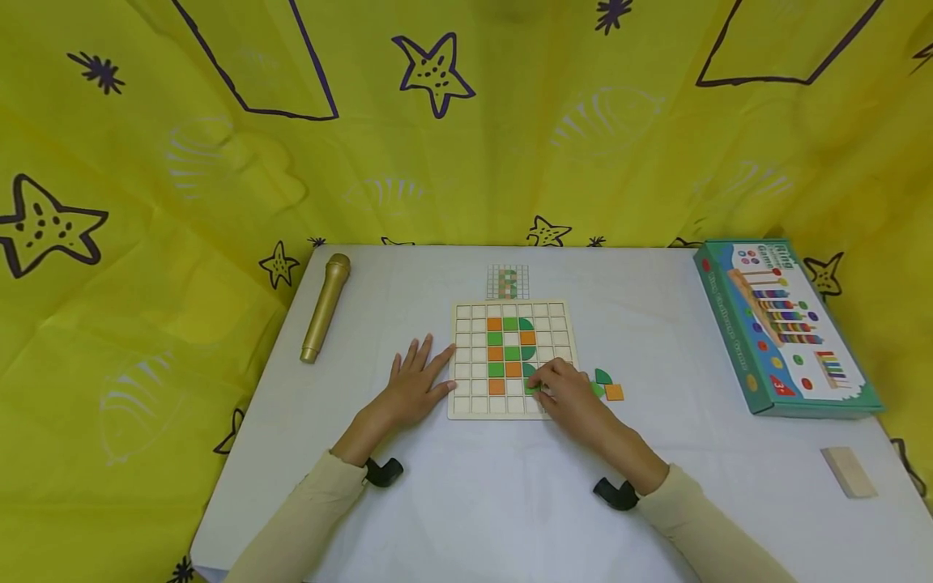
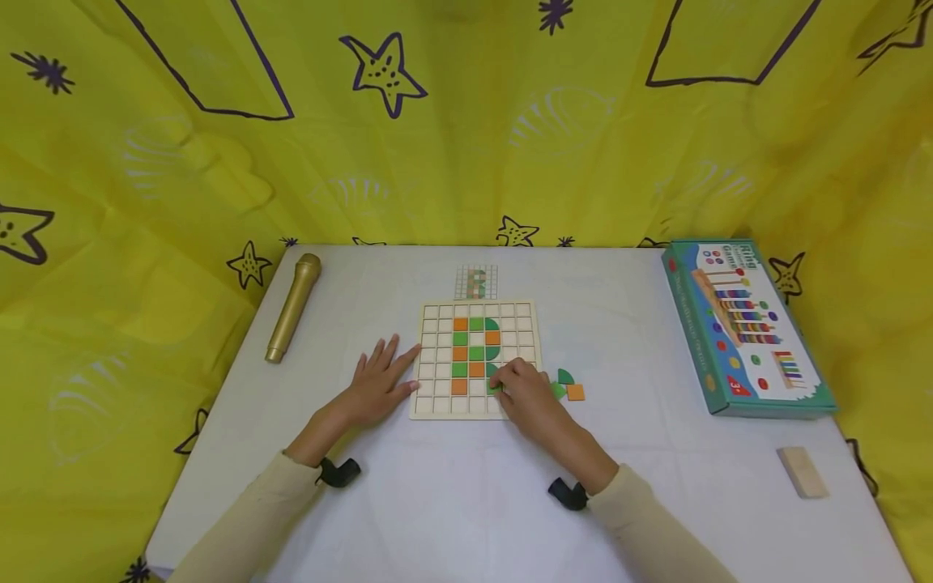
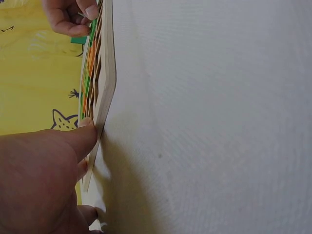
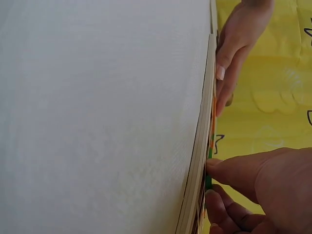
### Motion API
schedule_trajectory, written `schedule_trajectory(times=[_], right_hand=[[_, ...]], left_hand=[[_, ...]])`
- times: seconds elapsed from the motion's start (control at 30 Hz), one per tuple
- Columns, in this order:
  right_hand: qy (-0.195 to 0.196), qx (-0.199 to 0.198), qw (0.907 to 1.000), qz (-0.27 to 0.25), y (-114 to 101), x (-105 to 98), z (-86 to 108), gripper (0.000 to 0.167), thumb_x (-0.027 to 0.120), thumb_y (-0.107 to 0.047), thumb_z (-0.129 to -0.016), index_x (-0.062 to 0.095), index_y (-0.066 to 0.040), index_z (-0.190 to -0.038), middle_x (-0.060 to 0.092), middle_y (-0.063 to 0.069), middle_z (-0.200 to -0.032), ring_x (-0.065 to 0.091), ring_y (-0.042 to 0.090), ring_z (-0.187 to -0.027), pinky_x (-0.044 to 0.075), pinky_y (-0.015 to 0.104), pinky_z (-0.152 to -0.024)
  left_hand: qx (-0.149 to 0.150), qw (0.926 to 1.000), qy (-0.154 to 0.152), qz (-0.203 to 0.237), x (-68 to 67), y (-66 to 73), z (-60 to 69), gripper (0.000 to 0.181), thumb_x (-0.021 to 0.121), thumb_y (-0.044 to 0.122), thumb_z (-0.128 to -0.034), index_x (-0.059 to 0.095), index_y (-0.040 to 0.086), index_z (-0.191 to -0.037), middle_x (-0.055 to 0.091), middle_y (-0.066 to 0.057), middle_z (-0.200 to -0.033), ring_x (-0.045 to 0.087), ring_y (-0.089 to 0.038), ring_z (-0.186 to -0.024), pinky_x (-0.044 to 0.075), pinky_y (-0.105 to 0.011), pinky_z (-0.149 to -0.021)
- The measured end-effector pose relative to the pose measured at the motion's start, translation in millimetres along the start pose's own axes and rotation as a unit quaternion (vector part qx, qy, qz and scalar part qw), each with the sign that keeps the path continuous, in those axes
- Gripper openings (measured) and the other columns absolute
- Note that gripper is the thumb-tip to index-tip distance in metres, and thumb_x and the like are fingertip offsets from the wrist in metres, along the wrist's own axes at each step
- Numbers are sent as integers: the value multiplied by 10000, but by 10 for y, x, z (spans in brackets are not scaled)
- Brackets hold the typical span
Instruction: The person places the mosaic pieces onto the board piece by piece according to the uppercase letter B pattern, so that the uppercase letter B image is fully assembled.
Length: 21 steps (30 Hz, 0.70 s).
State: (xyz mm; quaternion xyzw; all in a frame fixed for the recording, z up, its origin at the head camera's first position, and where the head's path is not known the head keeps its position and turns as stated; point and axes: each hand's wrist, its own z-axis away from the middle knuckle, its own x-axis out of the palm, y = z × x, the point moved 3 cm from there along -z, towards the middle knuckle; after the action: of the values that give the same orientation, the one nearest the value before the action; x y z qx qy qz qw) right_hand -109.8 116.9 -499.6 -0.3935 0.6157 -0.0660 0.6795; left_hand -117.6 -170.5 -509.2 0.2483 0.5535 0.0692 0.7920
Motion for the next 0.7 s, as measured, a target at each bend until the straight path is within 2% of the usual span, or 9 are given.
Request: schedule_trajectory(times=[0.17, 0.4, 0.7], right_hand=[[-55, 127, 9999, -21, -16, 8, -5, 209, 748, -34, -972, 662, -69, -1159, 636, 50, -1113, 626, 240, -1049, 424, 382, -849], [-70, 78, 9999, 89, -22, -11, 1, 151, 773, -40, -953, 731, -65, -1096, 646, 41, -1122, 637, 264, -1099, 433, 392, -858], [-215, 119, 9997, 79, 18, -42, -9, 162, 781, -79, -959, 753, -86, -1118, 635, 35, -1142, 621, 271, -1121, 421, 393, -866]], left_hand=[[-14, 10000, -26, -5, -4, 4, 0, 682, 496, 483, -1108, 239, 261, -1700, -28, -184, -1769, -78, -436, -1625, -10, -698, -1259], [12, 10000, -40, -35, 1, -1, 5, 683, 491, 492, -1108, 237, 266, -1701, -24, -187, -1770, -75, -439, -1625, -11, -703, -1256], [22, 10000, -43, -30, -3, -3, 4, 684, 490, 484, -1110, 230, 260, -1702, -30, -187, -1769, -78, -438, -1625, -16, -701, -1257]])
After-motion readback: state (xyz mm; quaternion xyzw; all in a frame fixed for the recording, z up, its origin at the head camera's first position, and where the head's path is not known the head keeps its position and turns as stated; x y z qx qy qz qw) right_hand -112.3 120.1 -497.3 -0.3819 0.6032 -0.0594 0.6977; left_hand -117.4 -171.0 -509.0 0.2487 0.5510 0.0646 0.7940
